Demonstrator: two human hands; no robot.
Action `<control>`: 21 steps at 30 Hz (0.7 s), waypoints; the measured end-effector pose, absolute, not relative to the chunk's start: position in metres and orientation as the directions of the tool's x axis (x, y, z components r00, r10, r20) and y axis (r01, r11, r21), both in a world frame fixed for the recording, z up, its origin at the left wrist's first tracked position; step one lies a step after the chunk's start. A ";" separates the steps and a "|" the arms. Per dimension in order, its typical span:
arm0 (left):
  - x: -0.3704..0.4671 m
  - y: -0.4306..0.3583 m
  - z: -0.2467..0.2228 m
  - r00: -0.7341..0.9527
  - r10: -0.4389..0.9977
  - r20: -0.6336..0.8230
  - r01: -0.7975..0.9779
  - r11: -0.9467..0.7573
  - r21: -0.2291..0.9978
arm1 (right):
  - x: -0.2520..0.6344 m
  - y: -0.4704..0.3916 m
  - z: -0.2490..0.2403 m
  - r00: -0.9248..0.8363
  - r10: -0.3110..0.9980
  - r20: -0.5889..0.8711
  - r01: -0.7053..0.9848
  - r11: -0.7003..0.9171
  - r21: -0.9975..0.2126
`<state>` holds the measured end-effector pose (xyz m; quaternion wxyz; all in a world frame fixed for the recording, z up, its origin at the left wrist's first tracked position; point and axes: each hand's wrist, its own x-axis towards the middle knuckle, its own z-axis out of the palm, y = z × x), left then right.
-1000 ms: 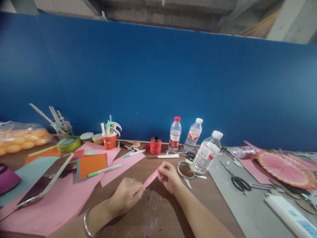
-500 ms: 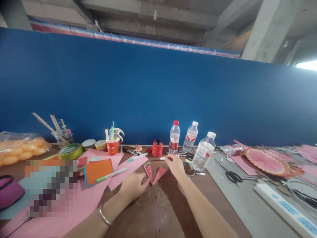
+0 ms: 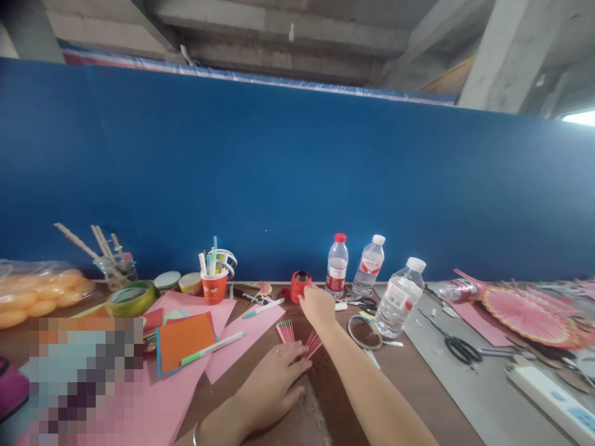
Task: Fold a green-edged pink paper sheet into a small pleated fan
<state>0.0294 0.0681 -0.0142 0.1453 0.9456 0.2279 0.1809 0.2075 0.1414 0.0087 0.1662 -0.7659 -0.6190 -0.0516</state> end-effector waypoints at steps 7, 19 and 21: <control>0.031 0.070 -0.016 0.807 0.524 0.272 0.393 -0.821 0.415 | 0.198 0.142 0.008 0.179 0.912 0.369 0.984 -0.166 -0.067; 0.031 0.070 -0.014 0.786 0.552 0.278 0.397 -0.795 0.459 | 0.206 0.146 0.018 0.178 0.909 0.376 0.984 -0.152 -0.097; 0.031 0.069 -0.014 0.786 0.552 0.280 0.394 -0.795 0.460 | 0.212 0.146 0.023 0.187 0.904 0.385 0.981 -0.151 -0.123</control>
